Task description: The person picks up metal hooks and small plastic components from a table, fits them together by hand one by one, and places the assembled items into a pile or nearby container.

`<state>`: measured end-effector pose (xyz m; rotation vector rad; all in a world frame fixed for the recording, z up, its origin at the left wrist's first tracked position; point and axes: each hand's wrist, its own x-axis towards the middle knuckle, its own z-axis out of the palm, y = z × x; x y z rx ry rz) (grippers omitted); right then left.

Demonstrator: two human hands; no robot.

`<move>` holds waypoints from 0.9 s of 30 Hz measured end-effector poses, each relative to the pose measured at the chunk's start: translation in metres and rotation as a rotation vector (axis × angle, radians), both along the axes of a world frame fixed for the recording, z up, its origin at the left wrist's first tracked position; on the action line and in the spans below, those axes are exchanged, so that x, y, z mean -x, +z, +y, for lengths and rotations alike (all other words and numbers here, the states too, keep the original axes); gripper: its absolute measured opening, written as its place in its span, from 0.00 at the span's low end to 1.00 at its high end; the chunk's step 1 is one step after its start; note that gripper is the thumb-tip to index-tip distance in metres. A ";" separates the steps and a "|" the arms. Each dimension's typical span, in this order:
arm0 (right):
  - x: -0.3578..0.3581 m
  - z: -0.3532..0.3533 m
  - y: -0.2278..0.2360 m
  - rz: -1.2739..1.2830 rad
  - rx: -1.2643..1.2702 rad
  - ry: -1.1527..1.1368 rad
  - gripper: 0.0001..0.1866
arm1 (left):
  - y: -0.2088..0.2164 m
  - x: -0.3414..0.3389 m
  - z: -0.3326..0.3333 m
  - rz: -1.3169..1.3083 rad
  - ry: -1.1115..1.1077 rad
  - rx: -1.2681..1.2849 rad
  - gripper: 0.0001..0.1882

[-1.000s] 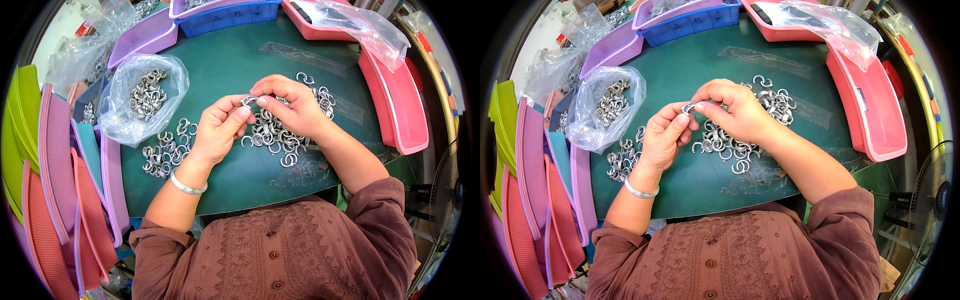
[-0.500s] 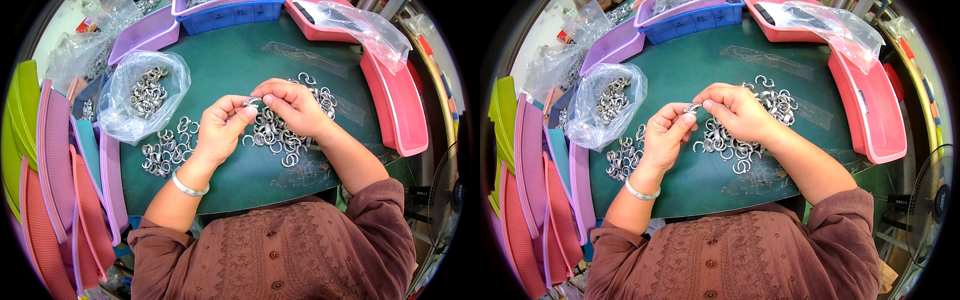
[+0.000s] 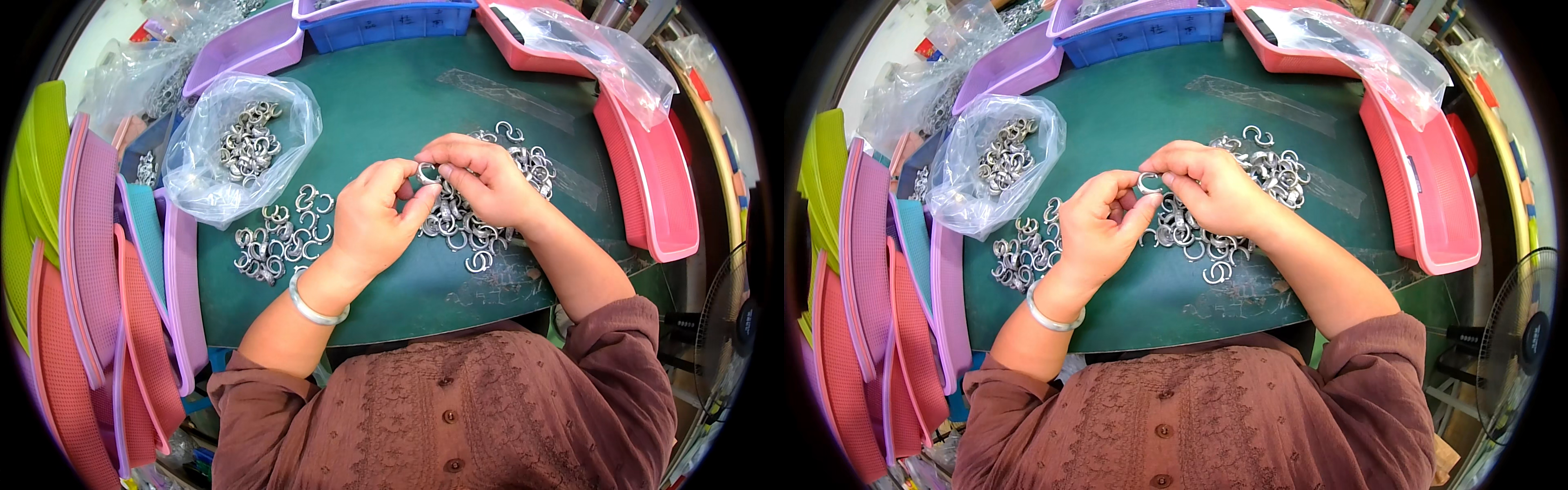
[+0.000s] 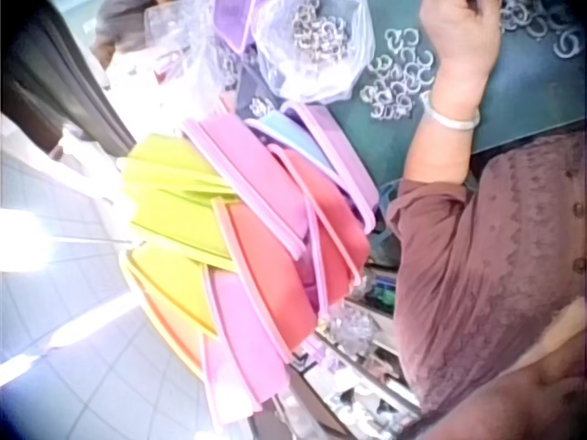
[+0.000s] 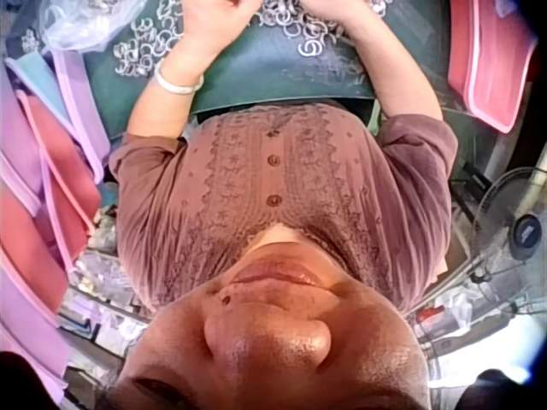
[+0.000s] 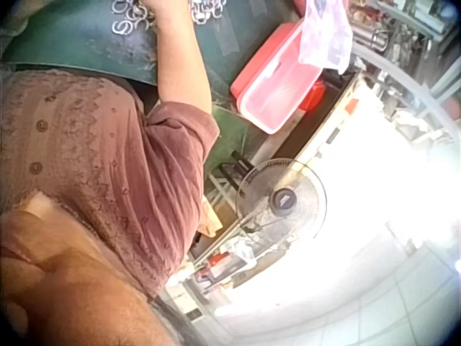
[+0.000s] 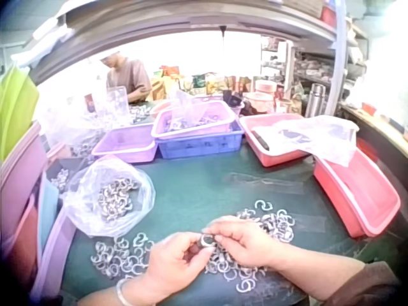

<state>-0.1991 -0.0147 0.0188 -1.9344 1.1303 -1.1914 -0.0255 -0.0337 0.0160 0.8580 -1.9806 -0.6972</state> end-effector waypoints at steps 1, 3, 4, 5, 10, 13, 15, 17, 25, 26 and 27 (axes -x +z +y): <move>0.000 0.000 0.000 0.001 0.001 0.004 0.10 | 0.000 0.000 0.000 -0.006 0.004 0.038 0.12; 0.000 -0.001 -0.001 0.002 0.003 0.011 0.11 | 0.000 0.000 0.000 -0.014 0.014 0.058 0.12; 0.000 -0.001 -0.001 0.026 0.023 -0.002 0.11 | -0.001 0.000 0.000 -0.018 0.019 0.068 0.12; 0.001 -0.002 0.000 0.050 0.044 -0.016 0.11 | 0.001 -0.001 0.000 -0.061 0.034 0.065 0.11; 0.013 -0.009 -0.001 0.289 0.189 -0.203 0.11 | 0.014 -0.019 -0.009 -0.240 0.158 0.018 0.11; 0.021 -0.010 -0.006 0.493 0.227 -0.242 0.10 | 0.017 -0.046 -0.014 -0.529 0.250 -0.031 0.11; 0.023 -0.008 -0.005 0.585 0.183 -0.176 0.09 | 0.014 -0.067 -0.018 -0.673 0.281 -0.064 0.11; 0.022 -0.005 -0.003 0.665 0.172 -0.128 0.09 | 0.019 -0.077 -0.015 -0.799 0.315 -0.131 0.14; 0.025 -0.004 0.001 0.721 0.086 -0.101 0.06 | 0.024 -0.060 -0.010 -0.536 0.164 -0.170 0.16; 0.025 -0.005 0.001 0.705 0.097 -0.103 0.06 | 0.023 -0.053 -0.011 -0.492 0.101 -0.121 0.15; 0.026 -0.005 0.000 0.691 0.108 -0.106 0.05 | 0.026 -0.044 -0.010 -0.475 0.067 -0.139 0.14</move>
